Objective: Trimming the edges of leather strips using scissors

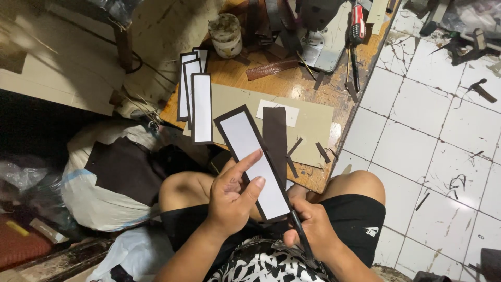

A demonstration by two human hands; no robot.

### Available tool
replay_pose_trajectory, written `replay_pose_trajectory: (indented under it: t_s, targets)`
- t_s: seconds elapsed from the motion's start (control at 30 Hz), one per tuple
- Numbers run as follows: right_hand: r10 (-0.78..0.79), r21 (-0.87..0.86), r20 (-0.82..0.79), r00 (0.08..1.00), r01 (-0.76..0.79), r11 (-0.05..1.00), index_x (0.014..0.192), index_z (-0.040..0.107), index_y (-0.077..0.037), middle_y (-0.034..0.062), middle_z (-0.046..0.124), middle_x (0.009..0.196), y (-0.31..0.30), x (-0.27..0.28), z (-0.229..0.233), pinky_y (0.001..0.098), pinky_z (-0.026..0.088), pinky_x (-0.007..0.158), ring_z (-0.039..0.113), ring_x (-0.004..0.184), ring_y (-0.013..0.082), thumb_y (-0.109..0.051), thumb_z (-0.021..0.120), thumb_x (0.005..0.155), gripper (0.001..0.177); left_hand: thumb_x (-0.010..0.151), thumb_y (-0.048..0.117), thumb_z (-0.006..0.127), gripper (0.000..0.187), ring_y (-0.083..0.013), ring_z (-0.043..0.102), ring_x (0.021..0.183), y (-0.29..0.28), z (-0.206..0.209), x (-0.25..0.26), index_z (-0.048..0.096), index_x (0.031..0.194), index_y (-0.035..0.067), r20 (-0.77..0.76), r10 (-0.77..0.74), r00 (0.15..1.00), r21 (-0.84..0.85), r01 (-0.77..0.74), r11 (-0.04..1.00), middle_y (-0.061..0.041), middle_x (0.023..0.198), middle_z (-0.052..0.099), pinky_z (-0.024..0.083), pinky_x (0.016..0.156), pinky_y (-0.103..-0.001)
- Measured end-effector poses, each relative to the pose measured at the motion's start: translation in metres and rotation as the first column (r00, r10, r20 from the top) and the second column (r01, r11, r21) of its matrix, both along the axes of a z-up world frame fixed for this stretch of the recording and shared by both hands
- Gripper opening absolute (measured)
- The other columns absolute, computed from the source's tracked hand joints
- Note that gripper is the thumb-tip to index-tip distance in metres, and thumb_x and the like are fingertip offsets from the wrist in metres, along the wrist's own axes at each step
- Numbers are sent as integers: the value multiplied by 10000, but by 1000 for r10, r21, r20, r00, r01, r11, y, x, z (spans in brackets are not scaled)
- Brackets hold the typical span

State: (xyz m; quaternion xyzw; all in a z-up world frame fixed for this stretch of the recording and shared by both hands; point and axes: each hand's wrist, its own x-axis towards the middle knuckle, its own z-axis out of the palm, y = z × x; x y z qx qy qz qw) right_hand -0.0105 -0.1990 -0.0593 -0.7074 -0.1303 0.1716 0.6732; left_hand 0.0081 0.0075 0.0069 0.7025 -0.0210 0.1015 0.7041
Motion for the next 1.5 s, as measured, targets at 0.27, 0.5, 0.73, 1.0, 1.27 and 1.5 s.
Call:
replay_pose_trajectory:
  t_s: [0.27, 0.5, 0.73, 1.0, 1.27, 1.5]
  targets:
    - [165, 2, 50, 985, -166, 986, 1118, 611, -36, -37, 534, 767, 6, 8, 29, 261, 409, 597, 462, 693, 77, -908, 573, 738, 953, 935, 37, 664, 547, -249, 556, 1385, 3, 0, -3, 513, 1457, -28, 49, -59, 997, -24, 60, 998, -163, 1411, 607, 394, 1241, -376]
    - [186, 20, 3, 983, -186, 982, 1105, 595, -40, -27, 521, 788, 5, 8, 31, 264, 386, 586, 450, 686, 82, -879, 571, 768, 904, 910, 45, 648, 606, -236, 436, 1489, 11, -3, 0, 468, 1482, -40, -100, -146, 984, -254, 117, 960, -176, 1568, 493, 349, 1232, -336]
    - [162, -7, 70, 984, -162, 987, 1178, 627, -33, 22, 665, 950, 13, 8, 42, 297, 495, 684, 606, 815, 129, -427, 542, 980, 449, 934, 37, 639, 581, -246, 465, 1468, 5, -2, -7, 469, 1484, -36, 6, -131, 991, -145, 130, 981, -177, 1536, 523, 321, 1262, -363]
    - [90, 50, -11, 996, -89, 995, 859, 493, -108, -39, 441, 779, 10, 4, 31, 285, 349, 572, 379, 671, 90, -259, 547, 977, 199, 934, 3, 640, 555, -283, 522, 1432, -4, -1, -13, 480, 1461, -59, 92, -102, 991, 6, 102, 995, -219, 1487, 561, 389, 1252, -377]
    - [81, 48, 15, 997, -82, 996, 865, 501, -109, -41, 453, 775, 11, 3, 27, 278, 354, 569, 389, 665, 89, -299, 564, 979, 231, 939, 42, 637, 547, -276, 511, 1440, -6, 1, -15, 493, 1460, -41, 63, -84, 994, -8, 85, 996, -214, 1503, 549, 379, 1249, -377]
    - [-9, 38, 100, 995, 5, 999, 761, 465, -112, -54, 422, 702, 7, -2, 5, 275, 288, 523, 330, 619, 82, -227, 624, 953, 275, 937, 55, 647, 546, -280, 525, 1428, -9, -3, -15, 501, 1455, -41, 71, -81, 994, -23, 82, 996, -216, 1493, 556, 380, 1249, -387]
